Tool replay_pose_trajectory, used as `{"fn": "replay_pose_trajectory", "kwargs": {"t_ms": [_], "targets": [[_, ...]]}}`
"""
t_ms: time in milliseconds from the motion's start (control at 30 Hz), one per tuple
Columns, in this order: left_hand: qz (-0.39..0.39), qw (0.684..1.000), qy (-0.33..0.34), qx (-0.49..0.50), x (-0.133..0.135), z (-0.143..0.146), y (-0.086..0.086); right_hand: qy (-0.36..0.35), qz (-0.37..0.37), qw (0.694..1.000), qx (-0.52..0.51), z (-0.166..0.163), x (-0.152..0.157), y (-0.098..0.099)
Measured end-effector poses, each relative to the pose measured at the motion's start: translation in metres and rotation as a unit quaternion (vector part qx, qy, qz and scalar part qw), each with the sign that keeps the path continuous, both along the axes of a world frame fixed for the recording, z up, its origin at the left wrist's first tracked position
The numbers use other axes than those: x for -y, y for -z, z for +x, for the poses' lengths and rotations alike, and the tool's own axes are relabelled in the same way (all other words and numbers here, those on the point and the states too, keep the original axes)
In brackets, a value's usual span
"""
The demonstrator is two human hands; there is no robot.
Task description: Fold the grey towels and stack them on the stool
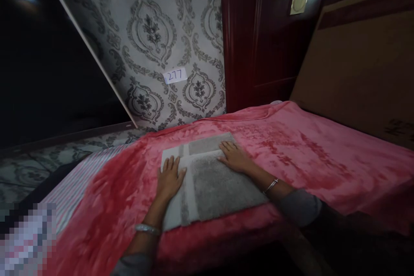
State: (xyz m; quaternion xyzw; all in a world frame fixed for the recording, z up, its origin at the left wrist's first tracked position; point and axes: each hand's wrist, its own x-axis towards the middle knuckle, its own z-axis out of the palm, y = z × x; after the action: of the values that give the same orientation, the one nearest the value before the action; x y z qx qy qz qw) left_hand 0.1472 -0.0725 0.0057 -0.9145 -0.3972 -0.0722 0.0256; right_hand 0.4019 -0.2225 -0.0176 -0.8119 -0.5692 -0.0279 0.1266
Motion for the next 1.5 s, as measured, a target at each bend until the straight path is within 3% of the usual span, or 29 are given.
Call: {"fn": "replay_pose_trajectory", "kwargs": {"t_ms": [233,433,700,800,900,1000,1133,1300,1500], "targets": [[0.01,0.998,-0.047,0.043,-0.004,-0.002,0.005,0.08,-0.005,0.995,-0.053,0.03,0.007,0.002],[0.007,0.989,-0.106,0.099,-0.013,-0.008,0.006,0.101,0.015,0.992,-0.069,0.037,0.01,0.006],[-0.01,0.979,-0.158,0.128,-0.013,-0.013,-0.004,0.156,0.0,0.982,-0.102,0.044,0.0,-0.019],[-0.03,0.978,-0.176,0.106,-0.016,-0.01,-0.011,0.14,0.004,0.986,-0.086,0.032,-0.014,-0.031],[-0.018,0.989,-0.125,0.079,-0.022,0.003,-0.022,0.076,0.014,0.995,-0.068,0.012,-0.035,-0.038],[-0.019,0.999,-0.009,0.037,-0.025,0.026,-0.027,0.003,-0.002,0.999,-0.044,-0.003,-0.053,-0.035],[-0.071,0.995,0.064,-0.022,-0.027,0.048,-0.015,-0.05,-0.032,0.998,-0.026,-0.003,-0.062,-0.017],[-0.093,0.993,0.069,-0.015,-0.048,0.041,-0.001,-0.009,-0.031,0.999,-0.031,0.021,-0.058,-0.007],[-0.112,0.994,0.004,0.016,-0.085,0.024,0.004,0.105,-0.051,0.99,-0.078,0.053,-0.052,0.0]]}}
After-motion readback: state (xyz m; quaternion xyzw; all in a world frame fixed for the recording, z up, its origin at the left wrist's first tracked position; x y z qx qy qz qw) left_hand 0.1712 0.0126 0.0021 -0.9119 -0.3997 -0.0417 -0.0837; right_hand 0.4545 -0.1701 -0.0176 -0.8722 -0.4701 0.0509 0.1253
